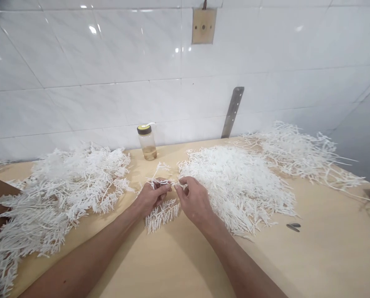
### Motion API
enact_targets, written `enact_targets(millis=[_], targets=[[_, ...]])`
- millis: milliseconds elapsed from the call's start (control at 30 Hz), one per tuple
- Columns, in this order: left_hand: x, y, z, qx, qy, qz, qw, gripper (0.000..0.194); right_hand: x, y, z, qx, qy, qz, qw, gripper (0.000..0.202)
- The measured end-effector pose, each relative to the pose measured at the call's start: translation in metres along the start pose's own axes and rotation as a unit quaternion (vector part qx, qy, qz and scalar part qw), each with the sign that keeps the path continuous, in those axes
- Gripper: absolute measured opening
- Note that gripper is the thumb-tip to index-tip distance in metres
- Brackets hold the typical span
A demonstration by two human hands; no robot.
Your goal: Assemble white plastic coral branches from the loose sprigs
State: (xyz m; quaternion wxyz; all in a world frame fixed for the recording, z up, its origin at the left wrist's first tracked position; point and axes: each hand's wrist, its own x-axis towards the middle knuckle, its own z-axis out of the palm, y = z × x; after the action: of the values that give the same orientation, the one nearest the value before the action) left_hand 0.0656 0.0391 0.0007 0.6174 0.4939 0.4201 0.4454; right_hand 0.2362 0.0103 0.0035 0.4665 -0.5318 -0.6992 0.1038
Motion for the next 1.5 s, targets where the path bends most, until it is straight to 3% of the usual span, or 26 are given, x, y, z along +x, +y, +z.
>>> enact_targets(millis=[467,867,1200,1500], targets=[[0.001,0.005,-0.005,-0.017,-0.029,-0.047,0.998,0.045,0.0,-0.006,-0.003,0.08,-0.064,-0.009,0.995,0.008],[0.003,-0.002,-0.004,0.002,-0.001,-0.039,0.999,0.04,0.0,-0.004,-0.004,0.033,-0.056,-0.017,0.998,0.012],[-0.007,0.017,0.004,0.065,-0.067,-0.054,0.994,0.044,0.001,0.002,-0.006,0.029,-0.056,-0.052,0.997,0.011],[-0.004,0.015,0.003,0.066,-0.015,-0.064,0.996,0.048,0.001,0.003,-0.006,0.013,-0.105,-0.048,0.993,0.01]])
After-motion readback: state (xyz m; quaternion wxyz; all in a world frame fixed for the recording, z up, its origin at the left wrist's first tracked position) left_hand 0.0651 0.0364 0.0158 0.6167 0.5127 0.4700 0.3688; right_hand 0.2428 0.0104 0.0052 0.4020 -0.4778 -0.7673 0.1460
